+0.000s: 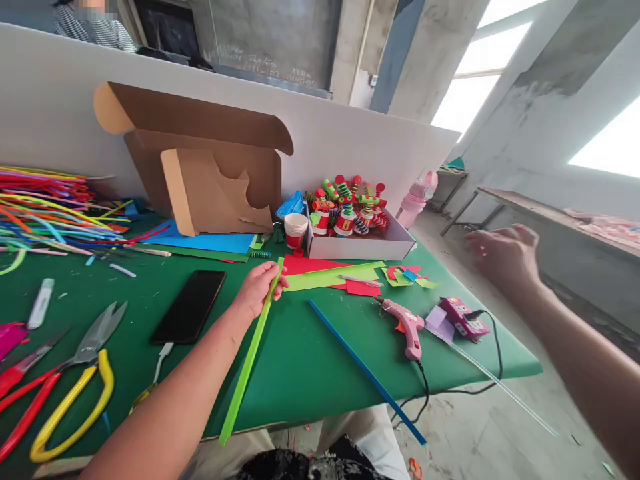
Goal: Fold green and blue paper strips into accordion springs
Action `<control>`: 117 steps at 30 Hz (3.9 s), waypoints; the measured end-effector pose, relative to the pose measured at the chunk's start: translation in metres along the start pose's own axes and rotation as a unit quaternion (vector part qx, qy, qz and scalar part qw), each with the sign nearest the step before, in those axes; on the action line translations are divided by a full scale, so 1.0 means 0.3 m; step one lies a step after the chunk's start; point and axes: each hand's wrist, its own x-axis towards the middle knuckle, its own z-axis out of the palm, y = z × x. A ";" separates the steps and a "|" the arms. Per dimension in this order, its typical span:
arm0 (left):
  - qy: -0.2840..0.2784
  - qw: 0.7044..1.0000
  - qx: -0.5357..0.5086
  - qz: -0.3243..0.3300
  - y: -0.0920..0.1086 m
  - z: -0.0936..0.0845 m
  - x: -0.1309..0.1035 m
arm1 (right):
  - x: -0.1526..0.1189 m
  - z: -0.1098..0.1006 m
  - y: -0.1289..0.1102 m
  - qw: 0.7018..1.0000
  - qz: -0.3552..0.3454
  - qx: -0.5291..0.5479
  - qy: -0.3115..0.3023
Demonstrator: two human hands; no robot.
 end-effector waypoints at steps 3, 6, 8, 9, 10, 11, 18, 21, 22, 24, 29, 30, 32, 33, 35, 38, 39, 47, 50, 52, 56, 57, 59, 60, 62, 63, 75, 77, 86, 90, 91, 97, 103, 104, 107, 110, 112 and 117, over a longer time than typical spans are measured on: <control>0.008 1.000 0.007 -0.008 0.007 0.000 -0.001 | -0.137 0.061 -0.312 0.975 -0.059 0.166 -0.132; 0.016 1.000 0.015 -0.004 0.016 -0.007 -0.004 | -0.250 0.108 -0.600 0.904 -0.159 0.275 -0.287; 0.016 1.000 0.020 0.001 0.021 -0.011 -0.005 | -0.291 0.138 -0.729 0.890 -0.164 0.255 -0.340; 0.014 1.000 0.021 0.002 0.022 -0.012 -0.005 | -0.300 0.154 -0.770 0.892 -0.152 0.229 -0.359; 0.012 1.000 0.021 0.003 0.023 -0.012 -0.005 | -0.304 0.170 -0.798 0.893 -0.139 0.202 -0.377; 0.009 1.000 0.020 0.003 0.024 -0.011 -0.005 | -0.304 0.184 -0.815 0.893 -0.135 0.182 -0.389; -0.008 1.000 0.013 0.006 0.041 -0.012 -0.008 | -0.266 0.249 -0.833 0.825 -0.038 0.394 -0.404; -0.018 0.999 0.027 0.020 0.061 -0.017 -0.011 | -0.255 0.252 -0.868 0.669 0.058 0.630 -0.390; -0.020 0.999 0.037 0.024 0.066 -0.018 -0.013 | -0.253 0.251 -0.883 0.625 0.073 0.680 -0.376; -0.027 0.997 0.066 0.030 0.073 -0.015 -0.018 | -0.250 0.252 -0.912 0.573 0.080 0.738 -0.348; -0.076 0.988 0.132 0.032 0.058 0.004 -0.026 | -0.233 0.290 -0.963 0.568 0.073 0.758 -0.312; -0.073 0.987 0.143 0.031 0.053 0.006 -0.026 | -0.229 0.304 -0.966 0.571 0.074 0.756 -0.311; -0.055 0.984 0.169 0.023 0.044 0.007 -0.024 | -0.228 0.332 -0.964 0.574 0.078 0.752 -0.314; -0.045 0.982 0.183 0.019 0.041 0.007 -0.022 | -0.231 0.344 -0.959 0.573 0.081 0.750 -0.320; -0.033 0.978 0.206 0.012 0.038 0.005 -0.021 | -0.241 0.365 -0.947 0.571 0.090 0.745 -0.333; -0.034 0.975 0.219 0.003 0.038 0.007 -0.024 | -0.258 0.379 -0.934 0.569 0.104 0.741 -0.340; -0.039 0.975 0.219 -0.003 0.037 0.009 -0.027 | -0.261 0.379 -0.932 0.569 0.109 0.743 -0.335; -0.076 0.976 0.201 -0.031 0.020 0.017 -0.039 | -0.259 0.374 -0.936 0.587 0.118 0.743 -0.298; -0.077 0.976 0.202 -0.030 0.021 0.015 -0.038 | -0.258 0.375 -0.934 0.593 0.117 0.739 -0.296; -0.082 0.975 0.203 -0.030 0.024 0.016 -0.039 | -0.258 0.376 -0.933 0.596 0.116 0.739 -0.293; -0.085 0.975 0.204 -0.030 0.028 0.021 -0.043 | -0.260 0.376 -0.931 0.602 0.116 0.736 -0.288; -0.085 0.975 0.203 -0.029 0.028 0.022 -0.043 | -0.260 0.377 -0.931 0.604 0.116 0.734 -0.287; -0.085 0.975 0.201 -0.030 0.026 0.022 -0.043 | -0.260 0.377 -0.930 0.609 0.118 0.730 -0.286; -0.086 0.976 0.200 -0.030 0.025 0.022 -0.043 | -0.260 0.376 -0.929 0.611 0.119 0.729 -0.286; -0.089 0.975 0.200 -0.031 0.024 0.021 -0.043 | -0.260 0.375 -0.928 0.611 0.121 0.728 -0.286; -0.091 0.975 0.201 -0.032 0.023 0.021 -0.043 | -0.259 0.375 -0.928 0.611 0.121 0.728 -0.286; -0.092 0.973 0.208 -0.036 0.027 0.023 -0.047 | -0.259 0.371 -0.923 0.616 0.126 0.722 -0.290; -0.092 0.973 0.207 -0.034 0.027 0.024 -0.047 | -0.258 0.371 -0.922 0.617 0.127 0.720 -0.290; -0.086 0.975 0.204 -0.036 0.027 0.028 -0.051 | -0.258 0.377 -0.926 0.613 0.133 0.722 -0.291; -0.083 0.974 0.209 -0.035 0.026 0.030 -0.052 | -0.259 0.374 -0.925 0.614 0.134 0.721 -0.291; -0.083 0.973 0.212 -0.034 0.026 0.030 -0.052 | -0.259 0.373 -0.924 0.614 0.134 0.721 -0.291; -0.096 0.968 0.230 -0.020 0.022 0.024 -0.050 | -0.259 0.374 -0.924 0.610 0.136 0.724 -0.292; -0.112 0.961 0.253 0.005 0.014 0.016 -0.048 | -0.256 0.378 -0.920 0.610 0.131 0.725 -0.291; -0.112 0.959 0.259 0.010 0.014 0.015 -0.048 | -0.256 0.378 -0.919 0.611 0.129 0.725 -0.289; -0.101 0.956 0.274 0.032 0.013 0.011 -0.044 | -0.257 0.376 -0.918 0.622 0.116 0.721 -0.284; -0.085 0.954 0.286 0.045 0.011 0.007 -0.039 | -0.260 0.377 -0.922 0.638 0.098 0.709 -0.283; -0.078 0.954 0.286 0.039 0.010 0.005 -0.036 | -0.262 0.379 -0.924 0.644 0.092 0.706 -0.282; -0.074 0.962 0.261 0.020 0.008 0.001 -0.032 | -0.264 0.383 -0.923 0.646 0.084 0.705 -0.280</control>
